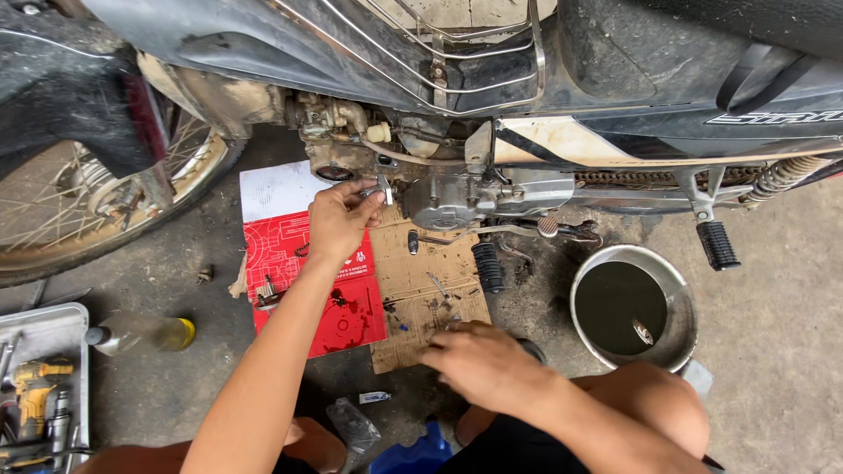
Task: The person is repairing a motorcycle engine while sitting on a small stool. They apply a substance to a metal part, install it into the engine, and then use a wrench to tighten a bolt.
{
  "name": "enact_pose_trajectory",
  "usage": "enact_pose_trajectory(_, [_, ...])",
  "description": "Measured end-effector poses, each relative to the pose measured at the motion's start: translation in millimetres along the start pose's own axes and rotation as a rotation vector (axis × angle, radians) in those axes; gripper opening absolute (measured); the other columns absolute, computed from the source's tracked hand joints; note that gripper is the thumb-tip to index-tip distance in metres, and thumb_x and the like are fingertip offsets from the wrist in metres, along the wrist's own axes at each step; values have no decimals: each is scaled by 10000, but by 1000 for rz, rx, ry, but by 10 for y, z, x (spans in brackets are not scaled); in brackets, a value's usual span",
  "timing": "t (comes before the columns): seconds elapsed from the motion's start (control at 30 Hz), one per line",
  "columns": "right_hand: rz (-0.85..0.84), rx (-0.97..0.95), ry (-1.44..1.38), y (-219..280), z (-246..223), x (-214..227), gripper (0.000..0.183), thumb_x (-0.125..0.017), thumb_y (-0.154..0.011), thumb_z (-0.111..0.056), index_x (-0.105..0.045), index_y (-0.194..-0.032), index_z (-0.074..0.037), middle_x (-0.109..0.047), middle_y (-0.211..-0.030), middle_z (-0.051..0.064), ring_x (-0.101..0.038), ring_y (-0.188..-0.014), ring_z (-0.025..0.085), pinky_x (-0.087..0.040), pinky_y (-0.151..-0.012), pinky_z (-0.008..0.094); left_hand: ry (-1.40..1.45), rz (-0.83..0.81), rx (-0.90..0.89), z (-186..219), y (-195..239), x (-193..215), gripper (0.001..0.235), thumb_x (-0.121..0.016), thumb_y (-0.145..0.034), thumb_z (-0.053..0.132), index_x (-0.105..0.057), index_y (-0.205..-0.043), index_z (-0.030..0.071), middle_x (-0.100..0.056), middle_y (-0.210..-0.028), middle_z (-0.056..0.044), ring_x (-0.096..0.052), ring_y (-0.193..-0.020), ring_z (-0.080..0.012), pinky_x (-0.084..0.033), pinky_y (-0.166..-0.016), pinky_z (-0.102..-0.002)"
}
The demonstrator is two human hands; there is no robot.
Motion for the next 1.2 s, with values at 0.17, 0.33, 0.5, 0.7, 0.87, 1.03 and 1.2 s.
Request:
enact_pose_trajectory(0.17, [28, 177, -47, 92, -277, 47, 354, -771, -871, -24, -704, -1218, -51, -710, -1101, 144, -690, -1034, 318, -486, -1058, 519, -203, 181, -99, -128, -211, -115, 243, -811, -870, 218, -798, -1108, 171, -714, -696, 36, -575, -576, -38, -464, -549, -238])
enact_pose_trajectory(0.33, [-29, 274, 153, 120, -263, -228, 132, -577, -939, -98, -629, -1059, -78, -618, -877, 109, -618, -884, 380, -490, -770, 528, -263, 296, -213, -52, -274, -102, 255, -801, -862, 193, -789, -1103, 111, -747, -713, 32, -603, -550, -39, -522, -545, -235])
enact_pose_trajectory(0.5, [-60, 271, 185, 103, -231, -393, 162, -566, -1000, -205, -653, -1052, -78, -650, -914, 140, -620, -917, 385, -495, -780, 520, -278, 312, -272, -75, -395, -170, 252, -791, -879, 201, -778, -1116, 118, -755, -753, 23, -669, -610, -73, -556, -637, -253])
enact_pose_trajectory(0.7, [170, 280, 300, 52, -128, -749, 162, -742, -860, -277, -623, -931, -192, -591, -814, 43, -619, -784, 291, -486, -679, 475, -225, 340, -324, -149, -524, -239, 274, -779, -918, 211, -761, -1165, 95, -734, -781, 13, -623, -637, -84, -527, -638, -270])
enact_pose_trajectory(0.87, [155, 301, 303, 34, -28, -1061, 172, -720, -863, -299, -626, -936, -175, -620, -832, 37, -607, -760, 296, -476, -673, 480, -227, 354, -314, -146, -584, -285, 288, -787, -930, 233, -757, -1153, 52, -732, -744, 7, -608, -603, -84, -536, -624, -278])
enact_pose_trajectory(1.03, [139, 211, 245, -13, 59, -1289, 832, -825, -116, -252, -581, -910, -296, -582, -886, 29, -578, -870, 290, -422, -787, 546, -301, 390, -313, -135, -639, -294, 317, -788, -925, 271, -750, -1110, 16, -717, -707, 15, -600, -592, -106, -519, -655, -316])
enact_pose_trajectory(1.2, [44, 257, 211, 75, -49, -887, 321, -680, -728, -337, -599, -1023, -241, -590, -908, 67, -575, -843, 316, -435, -752, 538, -310, 398, -305, -125, -689, -303, 297, -787, -920, 243, -738, -1082, -1, -714, -693, 14, -588, -566, -104, -520, -624, -322])
Point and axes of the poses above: each hand's wrist, its own y-axis away from the middle knuckle, its own x-axis out of the back of the hand, z = x × y, the point moved 7 cm from there along -y, towards the middle knuckle
